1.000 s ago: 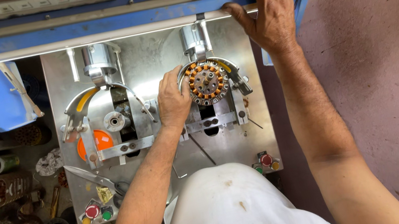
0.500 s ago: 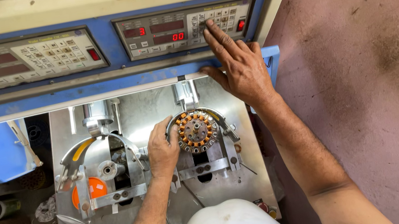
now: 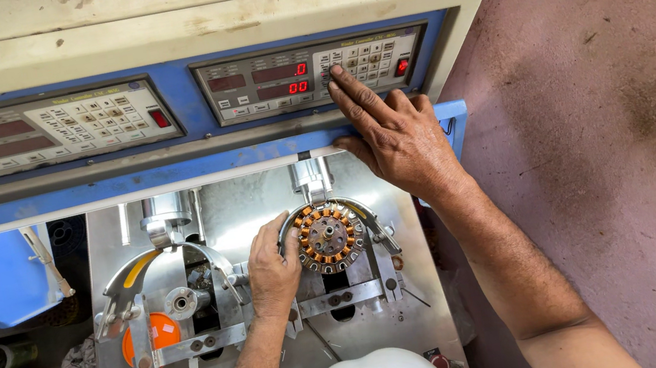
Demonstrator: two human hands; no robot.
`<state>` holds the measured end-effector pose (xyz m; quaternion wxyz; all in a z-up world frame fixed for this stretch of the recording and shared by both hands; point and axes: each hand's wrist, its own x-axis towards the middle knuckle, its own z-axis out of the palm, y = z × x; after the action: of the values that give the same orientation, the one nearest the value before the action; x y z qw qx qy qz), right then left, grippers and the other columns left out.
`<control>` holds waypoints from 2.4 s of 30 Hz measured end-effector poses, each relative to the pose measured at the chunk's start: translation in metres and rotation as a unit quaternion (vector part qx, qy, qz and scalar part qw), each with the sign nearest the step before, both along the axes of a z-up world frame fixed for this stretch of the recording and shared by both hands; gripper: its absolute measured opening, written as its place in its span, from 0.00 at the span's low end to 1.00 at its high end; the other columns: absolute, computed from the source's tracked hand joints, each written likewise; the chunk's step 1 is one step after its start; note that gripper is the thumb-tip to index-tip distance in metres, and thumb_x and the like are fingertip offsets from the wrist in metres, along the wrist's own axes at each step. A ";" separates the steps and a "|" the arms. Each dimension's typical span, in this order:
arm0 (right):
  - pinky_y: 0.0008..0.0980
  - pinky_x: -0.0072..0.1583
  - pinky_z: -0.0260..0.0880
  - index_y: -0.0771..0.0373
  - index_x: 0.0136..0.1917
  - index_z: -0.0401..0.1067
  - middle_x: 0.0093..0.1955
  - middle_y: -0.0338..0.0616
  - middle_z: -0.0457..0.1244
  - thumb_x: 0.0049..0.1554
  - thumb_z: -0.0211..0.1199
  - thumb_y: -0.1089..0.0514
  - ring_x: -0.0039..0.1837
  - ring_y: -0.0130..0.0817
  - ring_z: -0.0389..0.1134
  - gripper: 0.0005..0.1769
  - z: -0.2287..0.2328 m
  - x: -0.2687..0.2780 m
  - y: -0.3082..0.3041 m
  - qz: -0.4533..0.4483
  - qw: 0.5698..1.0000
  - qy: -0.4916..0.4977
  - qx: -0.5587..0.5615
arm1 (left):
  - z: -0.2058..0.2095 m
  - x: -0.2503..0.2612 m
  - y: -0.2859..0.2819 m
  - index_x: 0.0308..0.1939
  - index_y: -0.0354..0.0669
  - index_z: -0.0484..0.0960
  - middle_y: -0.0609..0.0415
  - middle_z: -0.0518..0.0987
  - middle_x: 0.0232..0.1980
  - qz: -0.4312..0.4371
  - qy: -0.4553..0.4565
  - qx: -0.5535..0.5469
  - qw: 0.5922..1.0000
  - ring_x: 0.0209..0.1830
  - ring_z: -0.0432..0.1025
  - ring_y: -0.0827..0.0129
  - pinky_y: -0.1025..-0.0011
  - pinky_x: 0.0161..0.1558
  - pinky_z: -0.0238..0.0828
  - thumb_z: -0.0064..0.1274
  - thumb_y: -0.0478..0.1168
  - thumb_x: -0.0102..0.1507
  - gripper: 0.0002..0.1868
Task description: The person operates a motor winding machine to wind copper wire onto a stator core. They adjust the machine settings, manually rotate the stator, and use a hex key to tighten components. The person also uses scissors to trim excess wire and secures the windings.
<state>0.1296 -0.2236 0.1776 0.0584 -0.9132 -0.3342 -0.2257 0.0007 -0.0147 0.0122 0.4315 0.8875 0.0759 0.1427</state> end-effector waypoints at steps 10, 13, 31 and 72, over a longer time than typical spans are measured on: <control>0.42 0.57 0.68 0.57 0.78 0.62 0.81 0.40 0.55 0.60 0.69 0.39 0.54 0.39 0.67 0.40 -0.014 0.004 -0.007 0.024 0.997 -0.026 0.064 | 0.003 -0.001 0.001 0.59 0.41 0.79 0.48 0.82 0.51 0.002 0.010 -0.003 1.000 0.56 0.76 0.58 0.60 0.57 0.74 0.52 0.43 0.68 0.17; 0.42 0.60 0.69 0.62 0.73 0.67 0.76 0.46 0.60 0.58 0.71 0.36 0.58 0.40 0.68 0.40 -0.032 0.009 -0.012 0.020 0.992 -0.053 0.117 | -0.001 0.000 0.001 0.59 0.41 0.79 0.48 0.82 0.52 0.002 0.012 -0.003 1.000 0.56 0.76 0.58 0.60 0.57 0.74 0.51 0.43 0.68 0.17; 0.47 0.66 0.68 0.78 0.64 0.71 0.68 0.65 0.64 0.54 0.72 0.29 0.66 0.50 0.67 0.49 -0.043 0.008 -0.011 -0.055 0.990 -0.076 0.104 | -0.002 -0.001 -0.001 0.60 0.41 0.79 0.47 0.81 0.53 0.003 0.011 0.000 1.000 0.57 0.76 0.57 0.59 0.58 0.74 0.51 0.43 0.69 0.17; 0.41 0.62 0.71 0.77 0.63 0.73 0.68 0.61 0.65 0.53 0.73 0.28 0.65 0.46 0.69 0.49 -0.044 0.012 -0.017 -0.044 0.991 -0.069 0.106 | 0.002 -0.003 -0.002 0.59 0.43 0.79 0.49 0.82 0.52 0.006 0.029 -0.005 1.000 0.55 0.76 0.59 0.59 0.56 0.75 0.51 0.42 0.68 0.16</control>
<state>0.1414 -0.2408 0.1340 0.1216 -0.8978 -0.2712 -0.3250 -0.0019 -0.0164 0.0145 0.4327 0.8885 0.0947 0.1198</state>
